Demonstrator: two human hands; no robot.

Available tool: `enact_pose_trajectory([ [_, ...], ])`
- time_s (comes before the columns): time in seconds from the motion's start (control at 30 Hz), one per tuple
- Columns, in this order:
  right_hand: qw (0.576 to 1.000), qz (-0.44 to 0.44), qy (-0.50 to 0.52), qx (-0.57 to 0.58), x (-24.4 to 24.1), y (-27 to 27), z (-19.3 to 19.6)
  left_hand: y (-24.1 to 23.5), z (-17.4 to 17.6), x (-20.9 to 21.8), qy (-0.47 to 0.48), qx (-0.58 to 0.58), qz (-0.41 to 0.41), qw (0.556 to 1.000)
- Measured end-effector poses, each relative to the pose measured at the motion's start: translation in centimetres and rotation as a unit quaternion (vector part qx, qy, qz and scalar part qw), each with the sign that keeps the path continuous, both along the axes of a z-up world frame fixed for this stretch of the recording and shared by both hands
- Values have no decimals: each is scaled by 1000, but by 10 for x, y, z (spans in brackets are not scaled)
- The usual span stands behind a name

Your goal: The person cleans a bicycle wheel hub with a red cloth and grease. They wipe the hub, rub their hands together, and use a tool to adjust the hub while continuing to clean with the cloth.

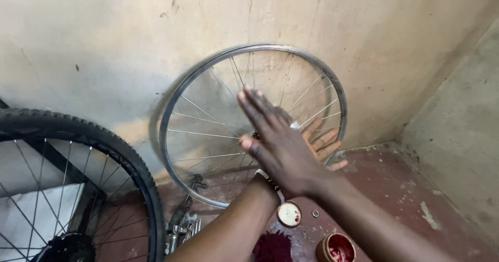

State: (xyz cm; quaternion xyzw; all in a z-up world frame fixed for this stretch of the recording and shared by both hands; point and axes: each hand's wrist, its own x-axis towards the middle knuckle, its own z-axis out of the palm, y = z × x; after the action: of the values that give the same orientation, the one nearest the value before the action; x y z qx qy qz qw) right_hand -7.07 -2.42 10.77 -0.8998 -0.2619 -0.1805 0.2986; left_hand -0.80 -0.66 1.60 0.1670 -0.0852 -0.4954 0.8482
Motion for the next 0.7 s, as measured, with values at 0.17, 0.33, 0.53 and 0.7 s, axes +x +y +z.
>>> enact_pose_trajectory([
  [0.17, 998, -38, -47, 2, 12, -24, -8, 19, 45, -22, -6, -54, 83, 995],
  [0.33, 997, -1, -45, -59, 1, -10, -1, 25, 27, 2, -24, -142, 137, 980],
  [0.53, 998, 18, -37, -39, 5, -5, 1, 4, 10, -1, -5, -10, 93, 996],
  [0.7, 996, -72, -14, -59, 25, -26, -11, 10, 3, 5, -92, -148, -22, 985],
])
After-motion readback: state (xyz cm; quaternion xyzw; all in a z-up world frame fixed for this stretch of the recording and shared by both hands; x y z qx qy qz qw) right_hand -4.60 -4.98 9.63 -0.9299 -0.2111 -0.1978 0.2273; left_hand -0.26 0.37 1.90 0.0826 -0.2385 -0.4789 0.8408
